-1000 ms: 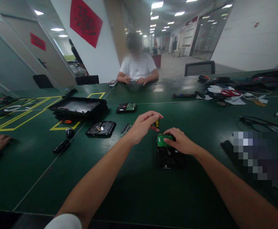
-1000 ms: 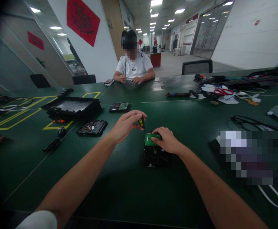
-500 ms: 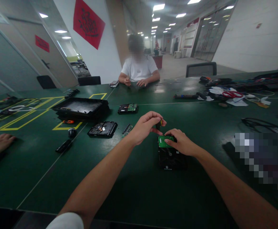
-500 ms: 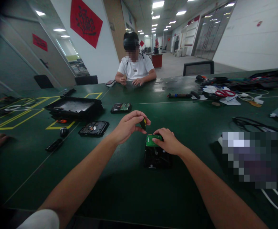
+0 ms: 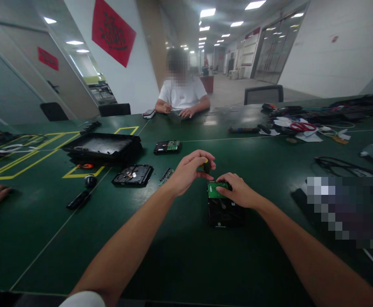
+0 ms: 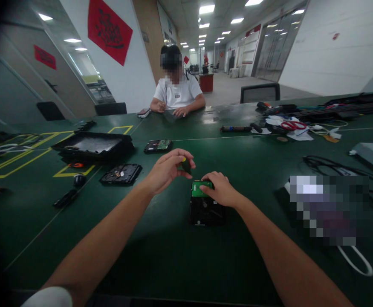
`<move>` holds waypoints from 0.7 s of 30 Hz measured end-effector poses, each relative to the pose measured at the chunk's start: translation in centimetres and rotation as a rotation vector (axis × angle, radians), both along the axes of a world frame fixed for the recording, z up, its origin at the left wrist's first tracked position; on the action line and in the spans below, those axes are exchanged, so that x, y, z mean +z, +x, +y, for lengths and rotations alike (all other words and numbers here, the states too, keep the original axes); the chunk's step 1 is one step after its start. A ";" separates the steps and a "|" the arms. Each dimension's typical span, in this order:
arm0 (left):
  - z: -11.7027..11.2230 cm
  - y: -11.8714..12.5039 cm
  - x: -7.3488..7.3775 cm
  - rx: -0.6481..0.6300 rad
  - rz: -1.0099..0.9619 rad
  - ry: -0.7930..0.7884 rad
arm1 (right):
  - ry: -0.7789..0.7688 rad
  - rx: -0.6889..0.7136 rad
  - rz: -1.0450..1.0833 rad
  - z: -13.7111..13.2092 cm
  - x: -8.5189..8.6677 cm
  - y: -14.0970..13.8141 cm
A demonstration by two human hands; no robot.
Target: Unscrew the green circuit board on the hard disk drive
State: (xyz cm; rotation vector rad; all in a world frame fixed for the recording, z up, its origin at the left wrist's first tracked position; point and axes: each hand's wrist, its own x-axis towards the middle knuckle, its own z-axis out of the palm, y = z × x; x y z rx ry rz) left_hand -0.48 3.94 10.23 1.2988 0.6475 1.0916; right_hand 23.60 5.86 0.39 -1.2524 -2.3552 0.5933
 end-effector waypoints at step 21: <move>-0.3 0.3 0.0 0.026 -0.019 -0.044 | 0.003 -0.004 -0.016 -0.3 0.3 0.0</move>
